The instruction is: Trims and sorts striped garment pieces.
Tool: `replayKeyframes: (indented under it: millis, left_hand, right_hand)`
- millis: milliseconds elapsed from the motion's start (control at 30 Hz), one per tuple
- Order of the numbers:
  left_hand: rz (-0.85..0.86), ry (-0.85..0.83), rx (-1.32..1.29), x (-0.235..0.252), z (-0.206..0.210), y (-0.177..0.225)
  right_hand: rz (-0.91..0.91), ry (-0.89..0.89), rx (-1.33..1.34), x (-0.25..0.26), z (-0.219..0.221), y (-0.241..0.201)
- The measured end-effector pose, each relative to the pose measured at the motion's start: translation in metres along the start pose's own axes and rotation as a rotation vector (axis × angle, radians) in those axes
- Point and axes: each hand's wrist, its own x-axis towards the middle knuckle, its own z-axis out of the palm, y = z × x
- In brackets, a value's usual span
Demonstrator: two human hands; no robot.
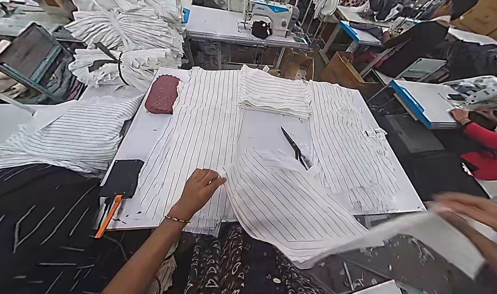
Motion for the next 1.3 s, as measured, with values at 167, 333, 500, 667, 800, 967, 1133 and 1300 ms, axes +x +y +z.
replayKeyframes:
  millis: [167,333,500,667,800,967,1133,1300]
  left_hand:
    - [0.327,0.086,-0.084,0.056,-0.034,0.048]
    - [0.468,0.071,-0.082,0.082,-0.072,0.073]
    - [0.377,-0.046,-0.183,0.082,-0.077,0.080]
    - [0.101,-0.494,-0.113,0.063,-0.064,0.053]
    - [-0.190,-0.528,-0.301,0.081,-0.129,-0.023]
    - [-0.195,-0.265,-0.086,0.126,-0.164,-0.053]
    - [-0.297,0.101,0.236,0.120,-0.198,-0.040]
    - [-0.443,-0.068,0.317,0.018,-0.201,-0.021]
  right_hand:
    - [-0.642,-0.285,0.321,0.140,0.127,-0.133]
    - [-0.969,-0.739,0.462,0.183,0.152,-0.201]
    - [-0.993,-0.594,0.593,0.173,0.140,-0.200]
    - [-0.784,-0.121,0.622,0.141,0.077,-0.169]
    - [-0.318,0.307,0.607,0.123,0.027,-0.115]
    - [0.135,0.280,0.770,0.168,0.081,-0.094]
    - [-0.060,0.424,1.091,0.202,0.095,-0.109]
    - [-0.113,0.161,1.019,0.168,0.175,-0.105]
